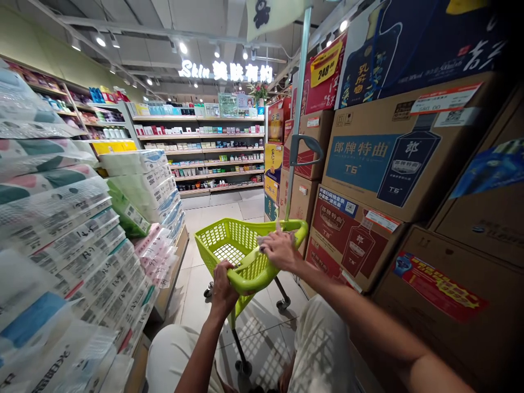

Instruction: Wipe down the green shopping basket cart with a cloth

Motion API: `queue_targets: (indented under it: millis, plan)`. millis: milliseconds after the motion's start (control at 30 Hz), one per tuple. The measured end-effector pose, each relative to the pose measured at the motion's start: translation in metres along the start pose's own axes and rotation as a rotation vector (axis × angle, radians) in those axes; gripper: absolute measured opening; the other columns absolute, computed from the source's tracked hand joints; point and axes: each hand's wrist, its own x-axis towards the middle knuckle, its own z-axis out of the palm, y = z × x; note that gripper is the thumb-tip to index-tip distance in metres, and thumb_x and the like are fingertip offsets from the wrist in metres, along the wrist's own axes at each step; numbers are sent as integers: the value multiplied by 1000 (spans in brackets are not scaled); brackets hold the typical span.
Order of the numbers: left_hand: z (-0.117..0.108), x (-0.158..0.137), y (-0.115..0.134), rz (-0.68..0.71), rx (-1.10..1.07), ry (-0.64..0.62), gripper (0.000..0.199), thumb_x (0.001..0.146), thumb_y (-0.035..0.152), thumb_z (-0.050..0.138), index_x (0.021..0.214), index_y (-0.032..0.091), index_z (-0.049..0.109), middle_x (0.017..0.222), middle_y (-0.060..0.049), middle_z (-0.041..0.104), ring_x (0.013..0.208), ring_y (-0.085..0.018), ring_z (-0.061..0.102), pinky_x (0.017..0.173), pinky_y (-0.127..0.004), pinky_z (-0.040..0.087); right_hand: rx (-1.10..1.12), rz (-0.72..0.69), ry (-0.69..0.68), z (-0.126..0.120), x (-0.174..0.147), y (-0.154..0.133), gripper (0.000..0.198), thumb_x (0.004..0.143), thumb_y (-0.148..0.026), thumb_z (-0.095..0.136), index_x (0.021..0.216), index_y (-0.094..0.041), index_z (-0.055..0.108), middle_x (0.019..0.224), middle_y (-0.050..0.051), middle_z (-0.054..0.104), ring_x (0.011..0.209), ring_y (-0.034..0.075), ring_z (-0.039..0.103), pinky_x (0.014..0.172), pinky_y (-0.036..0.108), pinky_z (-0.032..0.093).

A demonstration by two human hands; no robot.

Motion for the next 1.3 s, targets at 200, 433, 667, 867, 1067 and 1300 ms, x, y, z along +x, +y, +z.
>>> queue_targets:
  millis: [200,433,667,867,1067,1300]
  plan:
    - [-3,4,9,-69,-37,-71,48,63,17,65,106,24,45,108,-7,55,105,-28,57,87,-45,52,77,58,51,-11,1,19,34,93,-25,46,98,-27,79,118,1,73,120,26,53,107,46,33]
    - [5,1,20,-117,-36,-42,43,69,16,62,106,25,43,111,-6,54,105,-27,56,86,-44,52,90,-138,142,4,-36,-3,27,92,-28,52,96,-30,78,123,0,68,118,25,52,108,43,31]
    - [28,0,40,-37,65,54,34,75,14,58,105,25,45,102,-5,57,102,-28,58,107,-58,42,246,249,503,15,-51,18,38,97,-34,41,107,-20,75,127,11,63,128,29,45,113,47,32]
    - [34,1,35,124,34,-8,50,77,26,69,122,21,48,116,-12,59,118,-32,55,110,-58,40,346,124,460,21,-77,28,36,98,-39,45,103,-27,78,133,6,62,134,27,42,119,50,29]
    - [18,14,-18,81,41,-214,57,88,50,61,138,26,49,140,-12,53,140,-33,39,114,-54,38,358,9,469,16,-87,18,32,100,-35,46,109,-28,76,130,5,64,133,26,46,116,50,33]
    - [30,22,-20,-22,111,-300,39,94,56,50,116,26,60,117,-6,61,120,-27,49,109,-47,41,216,59,548,17,-84,25,32,100,-33,45,100,-25,76,125,8,64,126,28,48,111,50,37]
